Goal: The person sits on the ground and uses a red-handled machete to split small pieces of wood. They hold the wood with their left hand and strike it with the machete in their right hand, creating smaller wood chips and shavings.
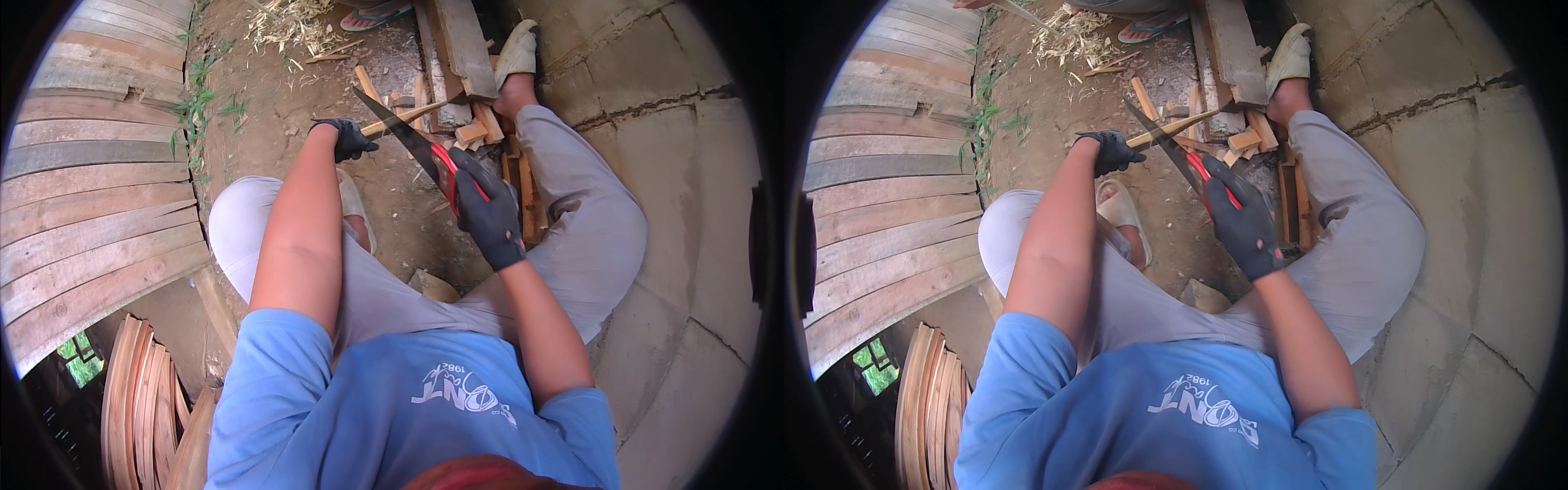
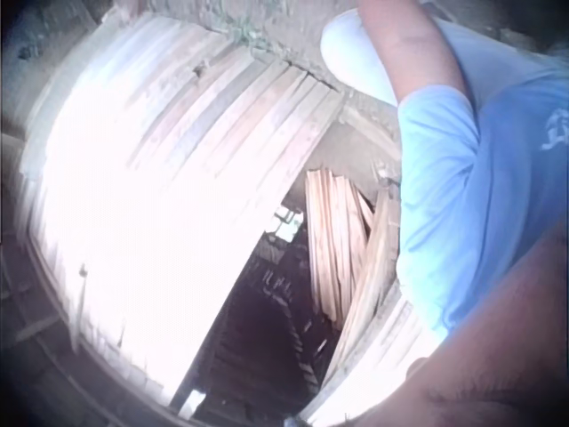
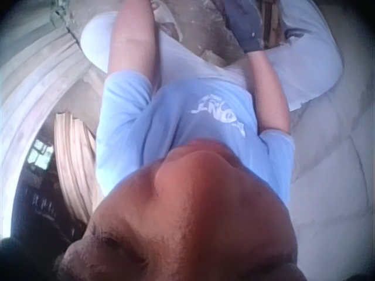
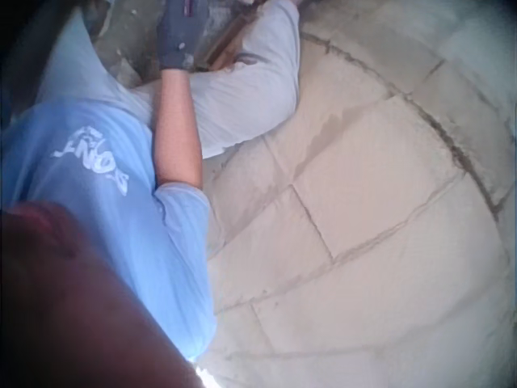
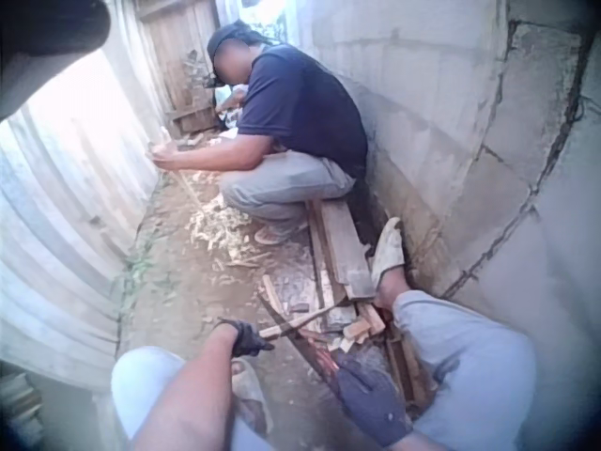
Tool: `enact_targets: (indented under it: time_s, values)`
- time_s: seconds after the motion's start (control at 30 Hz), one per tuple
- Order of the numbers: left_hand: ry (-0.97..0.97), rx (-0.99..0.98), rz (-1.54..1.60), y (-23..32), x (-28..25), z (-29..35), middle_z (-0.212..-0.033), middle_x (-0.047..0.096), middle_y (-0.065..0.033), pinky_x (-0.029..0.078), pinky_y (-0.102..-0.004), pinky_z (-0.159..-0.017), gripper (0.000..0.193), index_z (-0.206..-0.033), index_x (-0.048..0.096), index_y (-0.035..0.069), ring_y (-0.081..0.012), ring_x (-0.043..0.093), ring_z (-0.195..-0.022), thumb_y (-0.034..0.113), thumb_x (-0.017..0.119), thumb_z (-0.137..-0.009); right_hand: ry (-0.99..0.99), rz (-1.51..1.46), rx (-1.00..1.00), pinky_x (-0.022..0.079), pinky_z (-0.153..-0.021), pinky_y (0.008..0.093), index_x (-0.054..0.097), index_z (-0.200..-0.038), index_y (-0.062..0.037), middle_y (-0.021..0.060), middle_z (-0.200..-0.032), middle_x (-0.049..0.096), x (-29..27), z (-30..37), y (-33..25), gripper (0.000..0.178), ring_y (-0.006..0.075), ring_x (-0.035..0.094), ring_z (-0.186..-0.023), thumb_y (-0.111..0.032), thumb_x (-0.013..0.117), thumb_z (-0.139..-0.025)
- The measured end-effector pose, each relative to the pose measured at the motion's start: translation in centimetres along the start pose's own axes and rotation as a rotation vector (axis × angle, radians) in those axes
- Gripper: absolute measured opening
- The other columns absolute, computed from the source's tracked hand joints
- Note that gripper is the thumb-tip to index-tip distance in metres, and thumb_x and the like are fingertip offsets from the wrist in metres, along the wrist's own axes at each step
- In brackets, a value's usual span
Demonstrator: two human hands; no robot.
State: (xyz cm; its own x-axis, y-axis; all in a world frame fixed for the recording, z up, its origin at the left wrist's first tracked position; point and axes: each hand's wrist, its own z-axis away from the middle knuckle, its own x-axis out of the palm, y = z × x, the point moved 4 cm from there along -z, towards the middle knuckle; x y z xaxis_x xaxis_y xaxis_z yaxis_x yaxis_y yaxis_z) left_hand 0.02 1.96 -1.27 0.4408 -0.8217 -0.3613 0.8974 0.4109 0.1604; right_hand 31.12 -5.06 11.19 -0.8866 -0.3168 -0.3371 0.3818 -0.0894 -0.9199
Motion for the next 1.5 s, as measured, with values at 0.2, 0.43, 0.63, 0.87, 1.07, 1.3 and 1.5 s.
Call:
enact_targets:
  time_s: [0.2, 0.43, 0.63, 0.87, 1.07, 1.3, 1.5]
  values:
    - [0.038, 0.006, -0.133, -0.4, -0.3, -3.3, -0.089, 0.077, -0.0042, 0.058, -0.0398, -0.072, 0.055, -0.097, 0.082, 0.012, -0.0234, 0.071, -0.075, 0.066, 0.074, -0.089, 0.072, -0.208, 0.062, 0.049, -0.11, 0.0357, 0.068, -0.141, 0.0, 0.0159, -0.137, 0.072, -3.0, 3.9, 0.6, 0.04, 0.0224, 0.068, -0.127, -0.019, 0.06, -0.107]
    - [0.056, -0.023, -0.102, 0.1, -0.5, -3.2, -0.091, 0.081, -0.0046, 0.06, -0.0409, -0.074, 0.051, -0.097, 0.084, 0.012, -0.0231, 0.075, -0.079, 0.062, 0.078, -0.087, 0.07, -0.183, 0.005, 0.049, -0.11, 0.0357, 0.07, -0.139, -0.0027, 0.0173, -0.137, 0.073, 4.2, -6.3, 2.5, 0.043, 0.0275, 0.069, -0.127, -0.028, 0.061, -0.105]
    - [0.172, -0.074, -0.152, 0.2, -1.6, -2.0, -0.107, 0.081, -0.0011, 0.058, -0.0443, -0.095, 0.047, -0.103, 0.085, 0.017, -0.0243, 0.076, -0.105, 0.059, 0.083, -0.083, 0.175, -0.116, -0.093, 0.05, -0.11, 0.0373, 0.072, -0.135, -0.0042, 0.0207, -0.134, 0.073, 11.9, -15.6, 5.8, 0.043, 0.0326, 0.069, -0.127, -0.032, 0.062, -0.103]
    - [0.858, 0.052, -0.38, -1.4, 3.9, -2.4, -0.103, 0.078, -0.0121, 0.058, -0.0479, -0.085, 0.038, -0.113, 0.077, 0.015, -0.0307, 0.075, -0.105, 0.042, 0.076, -0.085, 0.158, -0.115, -0.107, 0.052, -0.106, 0.0396, 0.072, -0.133, -0.003, 0.022, -0.13, 0.074, 13.2, -14.9, 6.4, 0.041, 0.0353, 0.071, -0.121, -0.03, 0.06, -0.105]
    - [0.917, 0.098, -0.427, -1.7, 3.2, -3.2, -0.105, 0.079, -0.0141, 0.06, -0.0467, -0.082, 0.028, -0.107, 0.079, 0.011, -0.0321, 0.077, -0.1, 0.027, 0.061, -0.092, 0.165, -0.076, -0.145, 0.053, -0.104, 0.0417, 0.072, -0.135, -0.0076, 0.0219, -0.127, 0.074, 13.6, -15.2, 6.6, 0.04, 0.0374, 0.071, -0.118, -0.031, 0.058, -0.106]
    - [0.69, 0.031, -0.355, -1.4, 2.7, -3.5, -0.125, 0.076, -0.0171, 0.059, -0.0474, -0.097, 0.038, -0.116, 0.08, 0.011, -0.0343, 0.074, -0.116, 0.03, 0.061, -0.09, 0.086, -0.059, 0.016, 0.052, -0.105, 0.0413, 0.07, -0.139, -0.0094, 0.0212, -0.13, 0.073, 6.6, -4.2, 3.3, 0.04, 0.0359, 0.07, -0.123, -0.029, 0.058, -0.106]
    - [0.676, 0.029, -0.327, -0.8, 2.1, -2.3, -0.128, 0.075, -0.0168, 0.058, -0.0468, -0.101, 0.041, -0.121, 0.078, 0.011, -0.0349, 0.072, -0.119, 0.032, 0.063, -0.089, 0.011, 0.038, 0.043, 0.052, -0.106, 0.0373, 0.069, -0.141, -0.007, 0.0207, -0.132, 0.073, -0.6, 4.2, -2.4, 0.042, 0.0332, 0.071, -0.122, -0.027, 0.059, -0.105]
